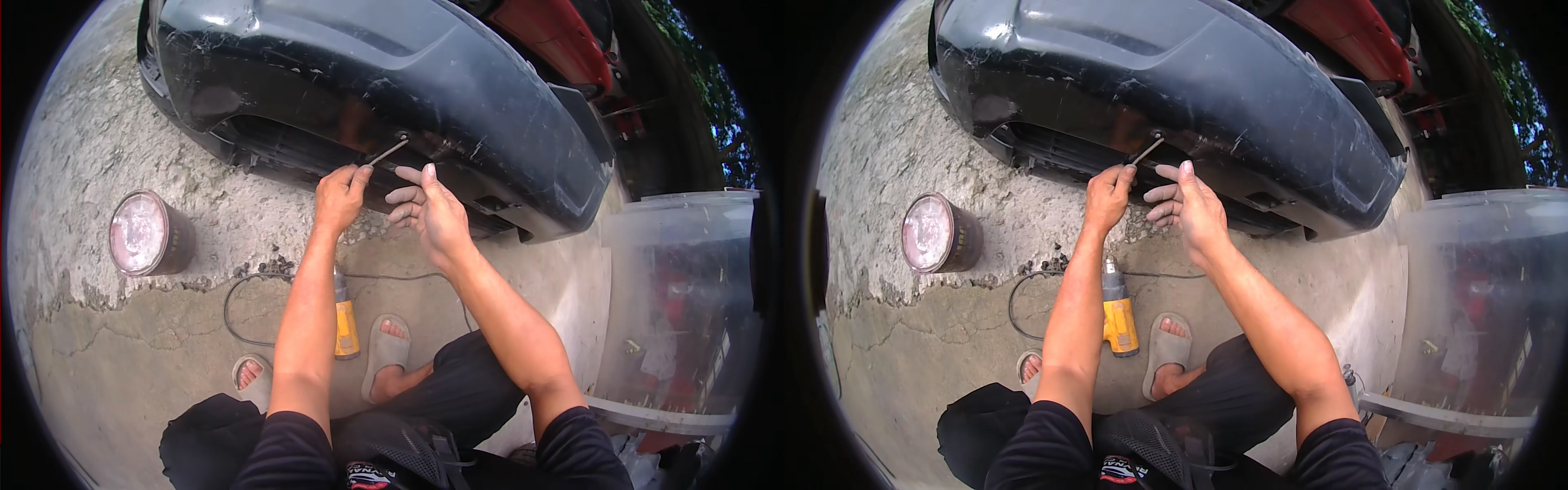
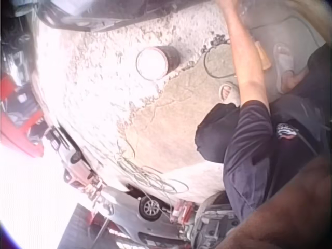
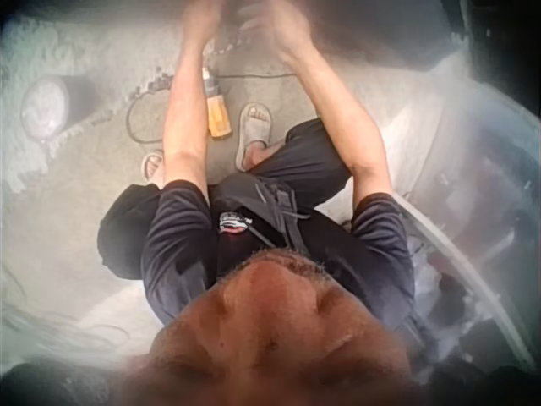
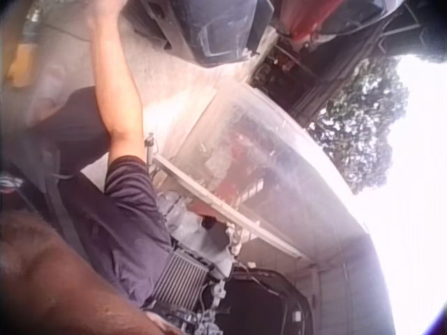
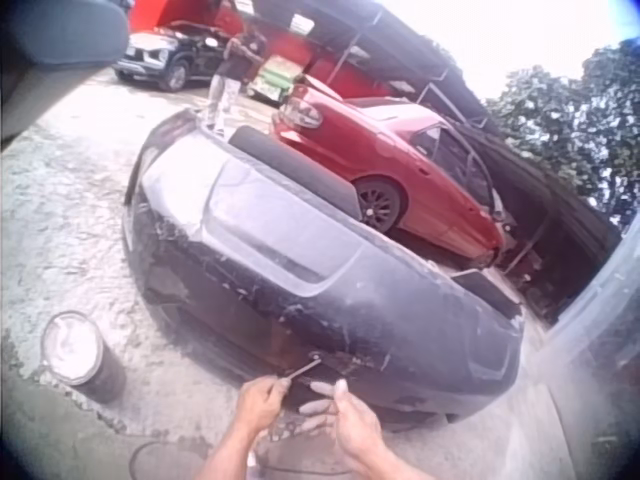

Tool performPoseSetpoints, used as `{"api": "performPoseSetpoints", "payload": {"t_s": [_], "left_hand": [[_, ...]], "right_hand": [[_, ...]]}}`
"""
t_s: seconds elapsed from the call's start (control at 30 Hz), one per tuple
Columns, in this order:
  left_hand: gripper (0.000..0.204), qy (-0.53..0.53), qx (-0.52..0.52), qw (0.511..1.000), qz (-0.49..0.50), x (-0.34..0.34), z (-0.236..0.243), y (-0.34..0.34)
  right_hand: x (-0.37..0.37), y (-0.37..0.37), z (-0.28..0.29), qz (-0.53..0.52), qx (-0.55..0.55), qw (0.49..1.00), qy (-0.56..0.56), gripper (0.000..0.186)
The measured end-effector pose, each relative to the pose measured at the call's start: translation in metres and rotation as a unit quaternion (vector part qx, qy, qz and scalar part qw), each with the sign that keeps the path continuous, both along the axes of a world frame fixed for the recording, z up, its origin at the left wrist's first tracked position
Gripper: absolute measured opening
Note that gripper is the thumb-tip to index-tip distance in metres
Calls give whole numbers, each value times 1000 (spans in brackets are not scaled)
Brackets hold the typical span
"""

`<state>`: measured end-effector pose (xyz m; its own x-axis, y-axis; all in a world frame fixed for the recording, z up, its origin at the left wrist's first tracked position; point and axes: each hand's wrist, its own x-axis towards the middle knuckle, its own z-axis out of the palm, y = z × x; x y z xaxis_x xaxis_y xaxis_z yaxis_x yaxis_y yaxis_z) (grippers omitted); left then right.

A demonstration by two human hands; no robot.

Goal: Repairing a car bumper using a screwdriver and a heat gun to fix a damaged attachment point.

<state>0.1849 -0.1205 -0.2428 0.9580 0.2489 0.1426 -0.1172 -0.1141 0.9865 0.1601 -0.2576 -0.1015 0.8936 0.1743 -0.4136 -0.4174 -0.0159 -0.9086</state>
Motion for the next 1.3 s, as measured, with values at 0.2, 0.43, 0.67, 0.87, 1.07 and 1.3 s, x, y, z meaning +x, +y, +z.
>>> {"api": "performPoseSetpoints", "payload": {"t_s": [0.2, 0.43, 0.67, 0.87, 1.07, 1.3], "left_hand": [[48, 31, 4, 999, -13, -1, 0, 2], [47, 6, 2, 1000, -8, -2, 2, 3], [46, 12, 13, 1000, 4, 4, 6, -1], [44, 7, 7, 1000, -2, 7, -3, 0], [41, -8, -11, 1000, -7, 8, -13, 0], [37, -12, -10, 1000, 0, 7, -11, 1]], "right_hand": [[10, -5, -13, -57, -106, 993, -11, 80], [0, 20, -17, -122, 142, 982, 7, 72], [16, 35, -33, -146, 519, 842, -15, 32], [18, 47, -43, -148, 631, 761, 11, 36], [22, 53, -46, -157, 633, 758, 8, 47], [21, 59, -37, -213, 532, 819, -26, 43]]}}
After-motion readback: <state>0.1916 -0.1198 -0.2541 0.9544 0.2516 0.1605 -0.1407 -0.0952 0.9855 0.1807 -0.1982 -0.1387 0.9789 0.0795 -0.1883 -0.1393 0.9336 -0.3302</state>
